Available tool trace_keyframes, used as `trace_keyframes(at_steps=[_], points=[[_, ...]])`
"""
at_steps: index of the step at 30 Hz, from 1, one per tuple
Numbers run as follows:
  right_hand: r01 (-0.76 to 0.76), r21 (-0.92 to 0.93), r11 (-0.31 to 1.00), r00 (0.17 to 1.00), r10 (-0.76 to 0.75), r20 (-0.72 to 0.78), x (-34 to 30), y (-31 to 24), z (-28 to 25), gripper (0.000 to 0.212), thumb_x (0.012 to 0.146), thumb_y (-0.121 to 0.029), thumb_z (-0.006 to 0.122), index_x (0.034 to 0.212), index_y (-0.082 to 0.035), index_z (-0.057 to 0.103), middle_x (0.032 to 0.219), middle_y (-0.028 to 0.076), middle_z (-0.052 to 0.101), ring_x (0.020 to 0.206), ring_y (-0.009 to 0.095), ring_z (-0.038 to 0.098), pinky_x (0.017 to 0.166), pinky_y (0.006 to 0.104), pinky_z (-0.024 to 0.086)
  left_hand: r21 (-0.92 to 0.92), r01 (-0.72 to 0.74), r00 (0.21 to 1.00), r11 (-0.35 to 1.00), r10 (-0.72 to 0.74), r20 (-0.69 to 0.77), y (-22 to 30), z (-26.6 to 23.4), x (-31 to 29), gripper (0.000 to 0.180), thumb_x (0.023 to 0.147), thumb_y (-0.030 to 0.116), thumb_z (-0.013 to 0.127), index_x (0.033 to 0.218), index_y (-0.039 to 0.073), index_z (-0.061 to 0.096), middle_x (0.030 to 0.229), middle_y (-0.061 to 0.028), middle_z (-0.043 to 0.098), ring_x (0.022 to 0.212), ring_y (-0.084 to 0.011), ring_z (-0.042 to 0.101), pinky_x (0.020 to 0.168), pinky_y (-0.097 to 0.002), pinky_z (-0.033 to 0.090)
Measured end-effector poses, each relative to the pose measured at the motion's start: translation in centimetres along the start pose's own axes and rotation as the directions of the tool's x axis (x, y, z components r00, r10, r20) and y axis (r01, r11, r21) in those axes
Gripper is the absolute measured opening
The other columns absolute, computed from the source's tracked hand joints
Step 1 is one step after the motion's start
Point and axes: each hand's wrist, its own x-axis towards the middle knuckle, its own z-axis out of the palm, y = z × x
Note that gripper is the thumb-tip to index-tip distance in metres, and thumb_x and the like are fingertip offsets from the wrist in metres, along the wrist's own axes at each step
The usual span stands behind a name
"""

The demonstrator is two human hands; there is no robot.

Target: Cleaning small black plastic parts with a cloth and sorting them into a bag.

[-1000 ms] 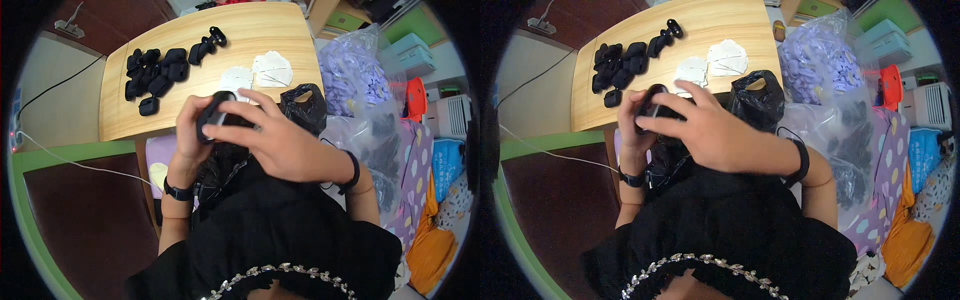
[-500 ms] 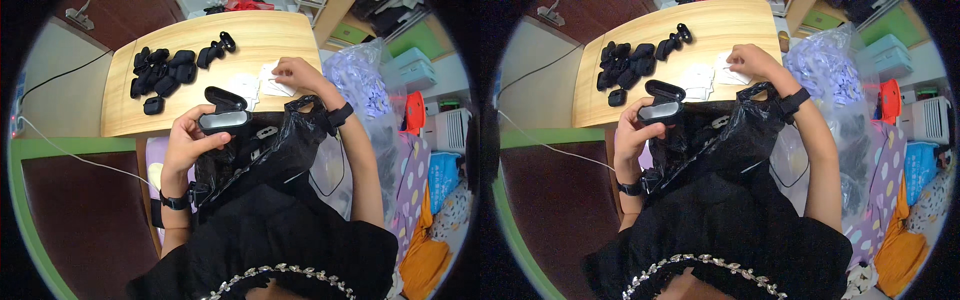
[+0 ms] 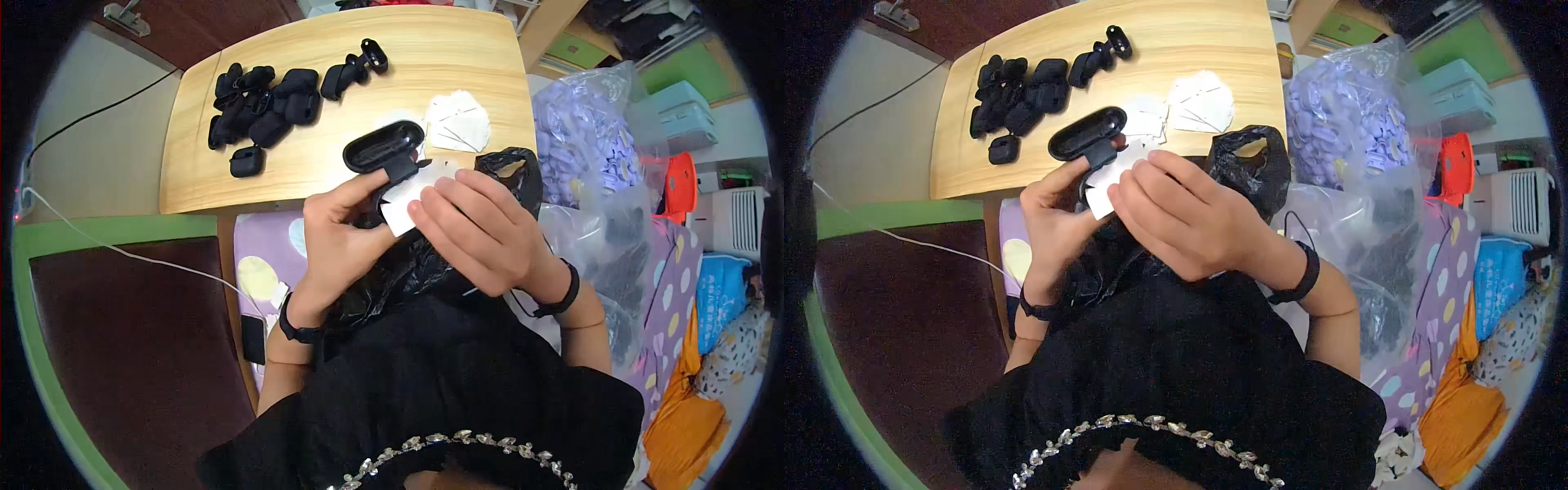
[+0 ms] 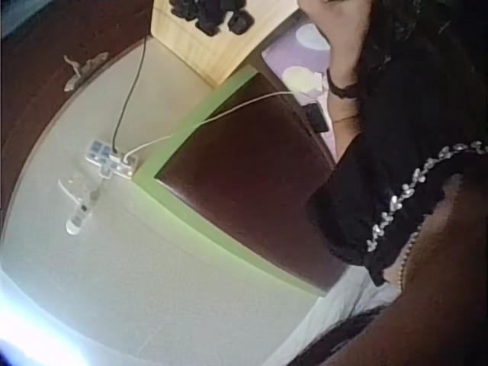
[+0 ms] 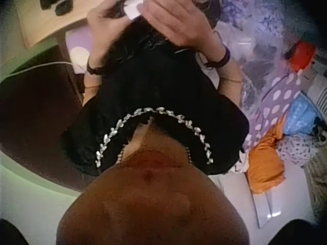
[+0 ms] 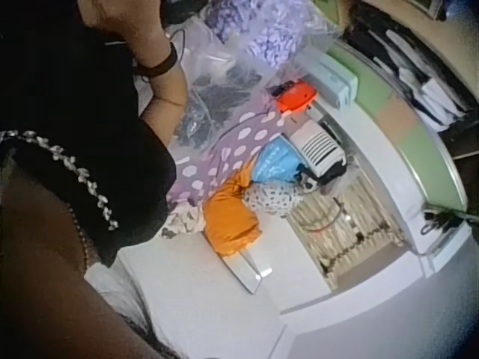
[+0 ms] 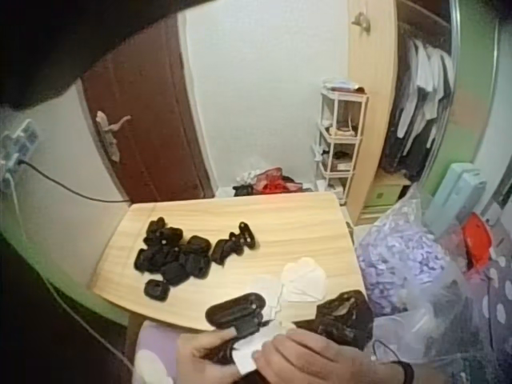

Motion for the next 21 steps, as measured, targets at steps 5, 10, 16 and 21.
trace_keyframes(at_steps=[5,10,16,21], points=[[-0.125,0.089,0.988,0.992,0.127,-0.015,-1.0,-1.0,1.3,0.026,0.073,-0.006,0.061,0.097,0.003,0.065,0.097,0.01,0.061,0.092,0.023,0.06,0.092,0.0443,0.044,-0.008,-0.049,0.998,0.999,0.049,-0.046,-1.3,-0.1,-0.6,0.041,0.067,-0.004,0.076,0.105,-0.008,0.061,0.099,-0.0119,0.066,0.085,-0.0115,0.061,0.076,-0.0249,0.051],[-0.294,0.19,0.937,0.956,0.292,0.043,-0.8,-1.6,1.7,0.03,0.071,-0.001,0.058,0.1,0.002,0.064,0.097,0.01,0.061,0.093,0.024,0.059,0.098,0.0498,0.038,0.03,-0.074,0.996,0.997,0.076,-0.054,-1.8,0.1,-0.7,0.04,0.067,-0.004,0.076,0.104,-0.007,0.062,0.096,-0.012,0.066,0.083,-0.0115,0.061,0.072,-0.0242,0.051],[-0.432,0.193,0.881,0.902,0.416,0.117,-1.0,-2.7,2.6,0.037,0.069,0.004,0.055,0.105,-0.002,0.062,0.102,0.008,0.061,0.1,0.025,0.057,0.102,0.0532,0.031,0.072,-0.099,0.992,0.992,0.104,-0.065,-2.4,0.4,-0.6,0.039,0.066,-0.004,0.077,0.102,-0.007,0.063,0.095,-0.012,0.067,0.082,-0.0109,0.062,0.07,-0.0234,0.051],[-0.502,0.123,0.856,0.862,0.485,0.148,-1.3,-3.3,2.9,0.036,0.069,0.003,0.057,0.104,-0.004,0.062,0.102,0.007,0.059,0.102,0.023,0.055,0.103,0.0538,0.029,0.209,-0.118,0.99,0.971,0.133,-0.057,-4.0,0.4,-0.8,0.038,0.068,0.0,0.076,0.103,-0.006,0.062,0.093,-0.0138,0.067,0.081,-0.0113,0.064,0.07,-0.0236,0.052]])
